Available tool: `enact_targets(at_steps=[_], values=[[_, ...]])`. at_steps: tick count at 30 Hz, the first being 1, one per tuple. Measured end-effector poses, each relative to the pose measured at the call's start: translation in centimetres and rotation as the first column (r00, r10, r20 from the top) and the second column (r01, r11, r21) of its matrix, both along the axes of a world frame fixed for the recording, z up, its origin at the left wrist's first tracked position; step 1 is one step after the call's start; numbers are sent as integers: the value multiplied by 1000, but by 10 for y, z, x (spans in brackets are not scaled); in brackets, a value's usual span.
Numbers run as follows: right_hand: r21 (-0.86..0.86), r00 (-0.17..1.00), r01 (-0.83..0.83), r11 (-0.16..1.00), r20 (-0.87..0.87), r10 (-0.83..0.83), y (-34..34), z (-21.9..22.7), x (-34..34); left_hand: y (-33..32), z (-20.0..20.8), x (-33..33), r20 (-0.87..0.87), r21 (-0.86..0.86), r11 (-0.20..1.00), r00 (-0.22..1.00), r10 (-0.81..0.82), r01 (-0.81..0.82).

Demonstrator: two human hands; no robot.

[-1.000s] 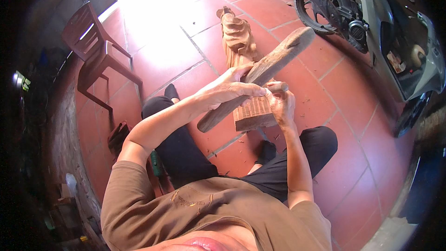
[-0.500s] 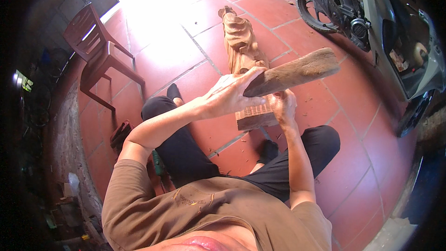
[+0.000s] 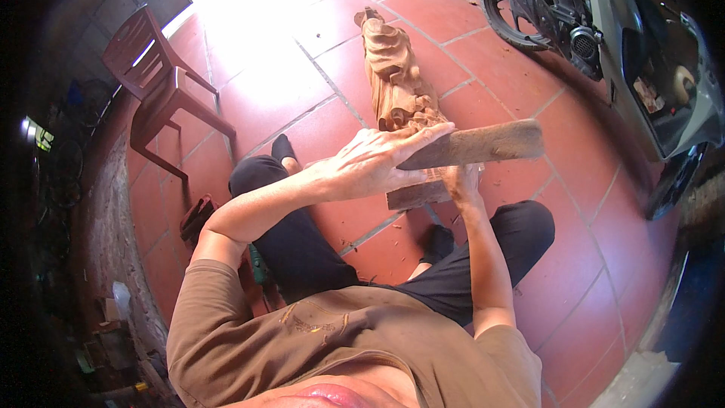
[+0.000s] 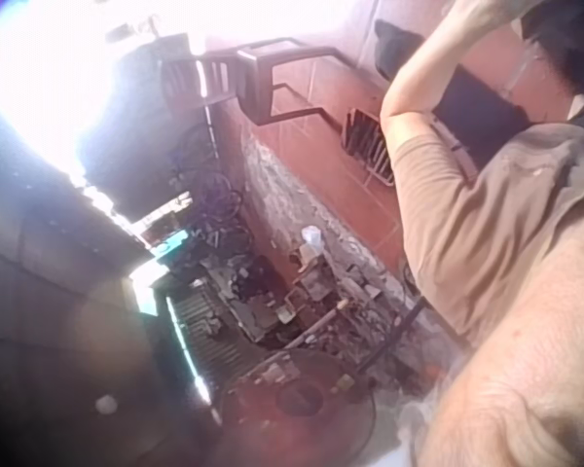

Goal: The person sits on the floor and carves a wooden sculpture using a green rotary power tool and a wooden mallet with a chisel. The person switches between the power tool and the mallet to shape the wood, which is placed on the floor between their legs.

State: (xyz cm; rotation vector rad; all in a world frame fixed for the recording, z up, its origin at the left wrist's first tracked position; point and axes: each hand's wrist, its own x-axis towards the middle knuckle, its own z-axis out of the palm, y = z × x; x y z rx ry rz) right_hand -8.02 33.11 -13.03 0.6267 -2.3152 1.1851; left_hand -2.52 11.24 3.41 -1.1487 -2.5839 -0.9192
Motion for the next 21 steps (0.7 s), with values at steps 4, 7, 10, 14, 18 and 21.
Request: enact_targets(at_steps=[4,7,10,14,18,21], values=[[-188,995,-33,982,88,51,-10,22,5,0,33,8,138,45,999,990,19,-25],[-37,997,-70,997,27,71,-5,19,0,-2,31,5,129,-13,997,989,76,-75],[58,998,-35,998,-59,38,5,0,-7,-3,28,2,159,-220,972,980,123,-86],[131,969,83,988,-241,-49,2,-2,-3,-3,15,2,143,-202,978,986,82,-52],[112,973,69,991,-228,-42,2,-6,-6,-3,24,2,212,-253,966,972,105,-50],[117,991,46,992,-133,-30,2,-4,-6,-4,18,2,192,-211,977,978,81,-39]])
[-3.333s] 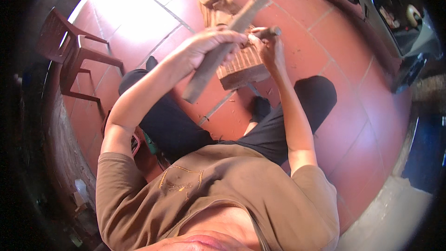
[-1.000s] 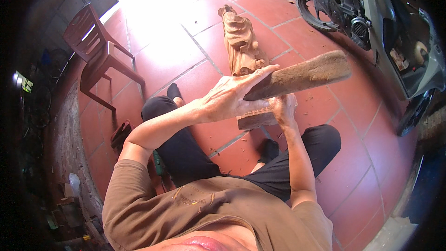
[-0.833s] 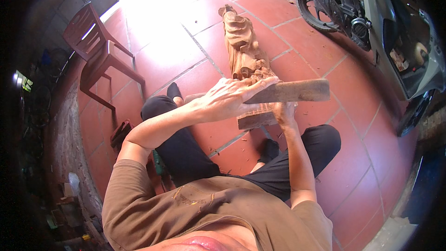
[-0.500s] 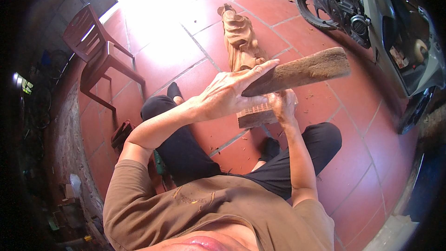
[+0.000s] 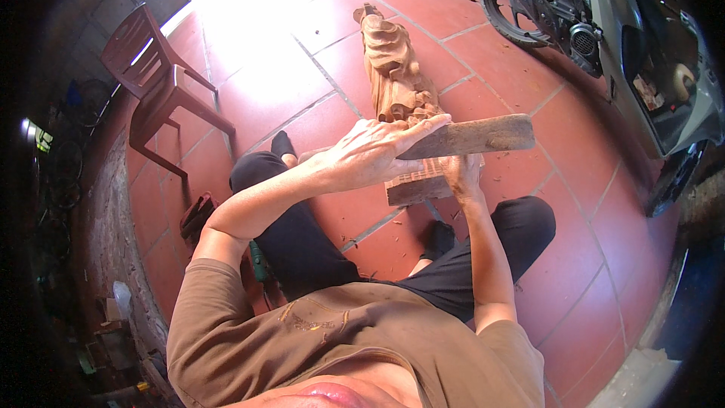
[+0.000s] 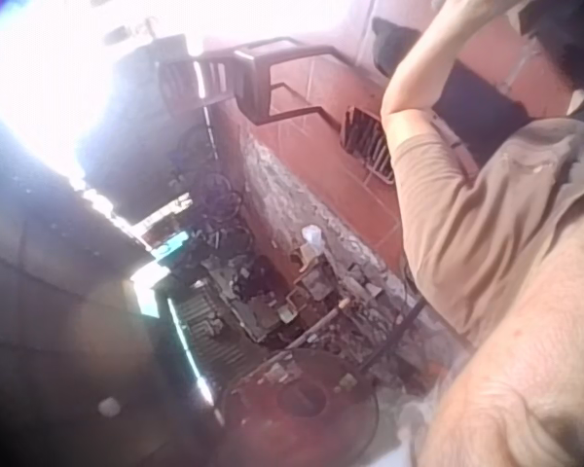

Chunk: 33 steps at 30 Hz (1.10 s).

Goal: The person sits on the floor and carves a wooden sculpture using a green rotary power tool and a wooden mallet with a chisel. The person switches between the power tool and the mallet to shape the wood, which is placed on the floor between their legs.

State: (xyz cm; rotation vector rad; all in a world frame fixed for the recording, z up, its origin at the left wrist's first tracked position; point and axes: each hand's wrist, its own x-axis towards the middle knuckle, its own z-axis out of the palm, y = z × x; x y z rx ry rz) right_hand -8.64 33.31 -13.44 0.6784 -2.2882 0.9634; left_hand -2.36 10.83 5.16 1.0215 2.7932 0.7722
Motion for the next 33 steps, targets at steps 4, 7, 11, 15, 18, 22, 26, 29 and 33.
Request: enact_targets(at_steps=[4,7,11,15,18,22,26,29,33], values=[[8,999,21,1000,31,-22,5,-8,-4,2,-1,-2,18,-1,1000,1000,-10,10],[-40,1000,5,999,20,-4,3,-7,-1,1,-5,-2,6,22,1000,1000,-13,13],[-73,998,10,997,70,-5,-2,1,3,0,-7,-3,-7,46,999,1000,-29,29],[-18,999,25,1000,40,-25,-3,6,4,-2,-5,-2,5,34,999,1000,-27,27],[8,999,40,999,14,-40,0,3,4,-1,-5,-1,24,20,1000,1000,-8,7],[-32,997,58,998,53,-56,3,-11,-4,3,1,-4,9,17,1000,1000,20,-20],[105,966,193,976,155,-208,19,-32,-5,2,-13,-14,47,134,991,999,23,-29],[-30,979,132,991,161,-125,-3,21,9,-9,-22,-22,53,241,969,998,34,-46],[-497,878,91,863,449,165,-10,59,16,-17,-30,-39,17,465,882,997,75,-75]])
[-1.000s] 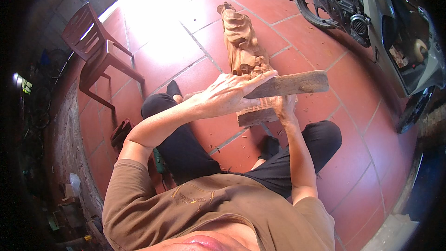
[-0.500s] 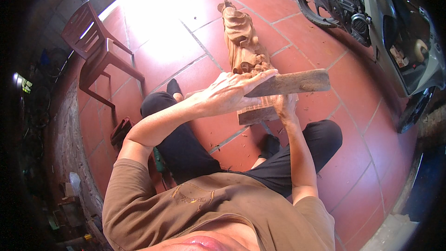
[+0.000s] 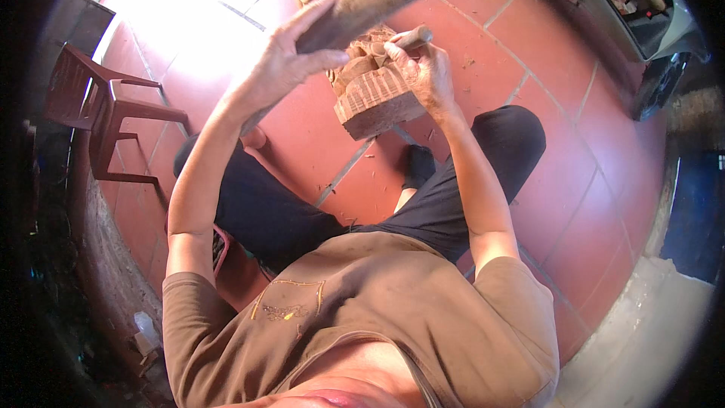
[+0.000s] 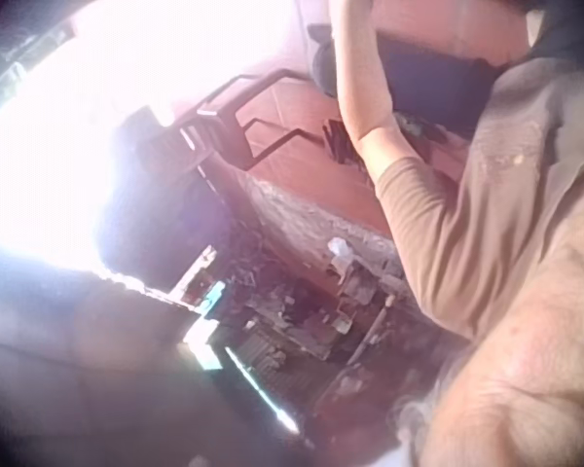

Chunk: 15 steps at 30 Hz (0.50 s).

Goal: The person sits on the floor and carves a wooden sculpture using a green rotary power tool and a wooden mallet with a chisel. The person switches between the power tool and the mallet to shape the wood, which is placed on the floor between their legs.

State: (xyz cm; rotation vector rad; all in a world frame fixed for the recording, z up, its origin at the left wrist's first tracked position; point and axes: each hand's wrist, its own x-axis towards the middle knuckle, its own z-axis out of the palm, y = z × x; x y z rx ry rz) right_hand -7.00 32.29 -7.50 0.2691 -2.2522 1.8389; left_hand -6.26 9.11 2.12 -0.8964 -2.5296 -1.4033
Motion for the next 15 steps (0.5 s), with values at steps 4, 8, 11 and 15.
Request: enact_targets(at_steps=[4,8,11,15], values=[[-54,1000,17,998,2,-17,14,0,-5,-9,9,-7,11,4,998,998,68,-68],[-99,1000,24,995,21,-22,19,-4,-10,-9,14,-3,17,51,997,998,56,-57],[-125,1000,5,992,26,-2,9,5,-4,-10,15,-1,11,18,996,996,83,-83],[-101,999,14,995,42,-9,2,5,-2,-10,11,-4,-32,35,997,997,75,-74]])
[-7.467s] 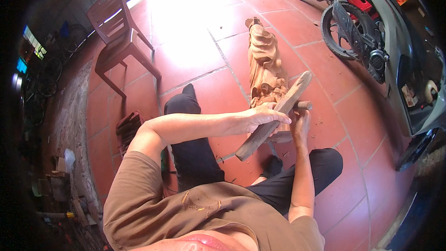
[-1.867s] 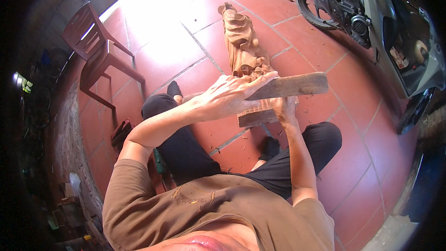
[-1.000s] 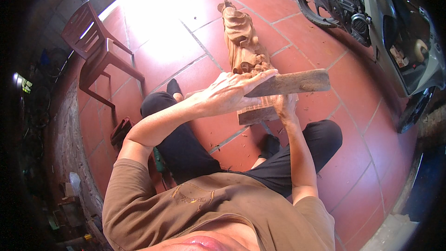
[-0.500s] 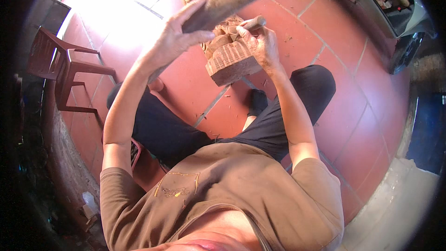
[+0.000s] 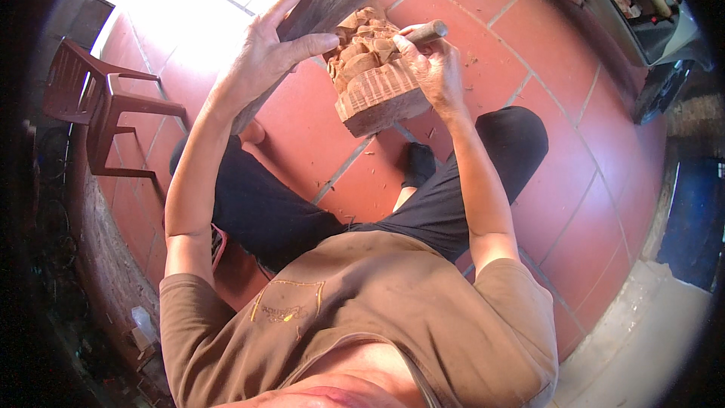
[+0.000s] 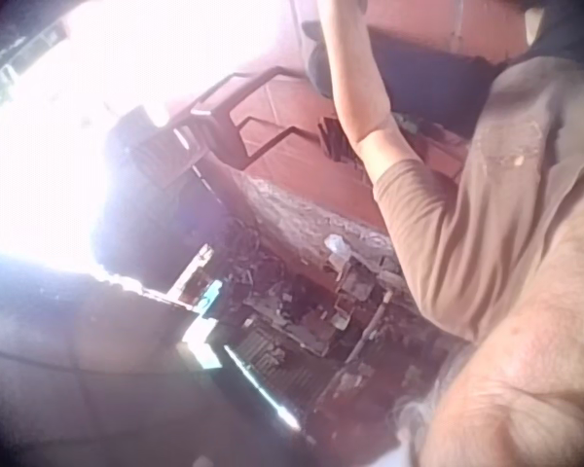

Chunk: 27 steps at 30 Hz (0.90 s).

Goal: The person sits on the floor and carves a wooden sculpture using a green rotary power tool and a wooden mallet with a chisel. The person switches between the power tool and the mallet to shape the wood, which is placed on the floor between their legs.

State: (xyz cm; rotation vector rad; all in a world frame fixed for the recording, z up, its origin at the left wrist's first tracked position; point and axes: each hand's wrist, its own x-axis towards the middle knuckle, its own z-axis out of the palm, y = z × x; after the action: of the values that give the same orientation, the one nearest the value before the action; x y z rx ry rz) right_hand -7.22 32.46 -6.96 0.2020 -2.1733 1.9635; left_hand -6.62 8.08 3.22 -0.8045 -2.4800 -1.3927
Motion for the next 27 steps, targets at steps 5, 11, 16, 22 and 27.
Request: enact_targets(at_steps=[5,11,16,22,27], values=[[50,1000,-3,999,-16,4,-1,-5,-1,0,5,5,85,-19,1000,996,18,-16],[32,1000,-19,999,-13,20,-7,-3,1,3,1,3,40,45,999,999,-25,23],[87,996,-56,995,-58,61,-11,4,6,8,12,17,-13,3,1000,1000,-7,7],[348,957,-2,937,-272,103,-11,-1,7,16,22,26,-107,-27,995,990,-94,92],[455,893,113,883,-436,111,4,-20,3,19,20,37,179,-305,936,976,-123,174]])
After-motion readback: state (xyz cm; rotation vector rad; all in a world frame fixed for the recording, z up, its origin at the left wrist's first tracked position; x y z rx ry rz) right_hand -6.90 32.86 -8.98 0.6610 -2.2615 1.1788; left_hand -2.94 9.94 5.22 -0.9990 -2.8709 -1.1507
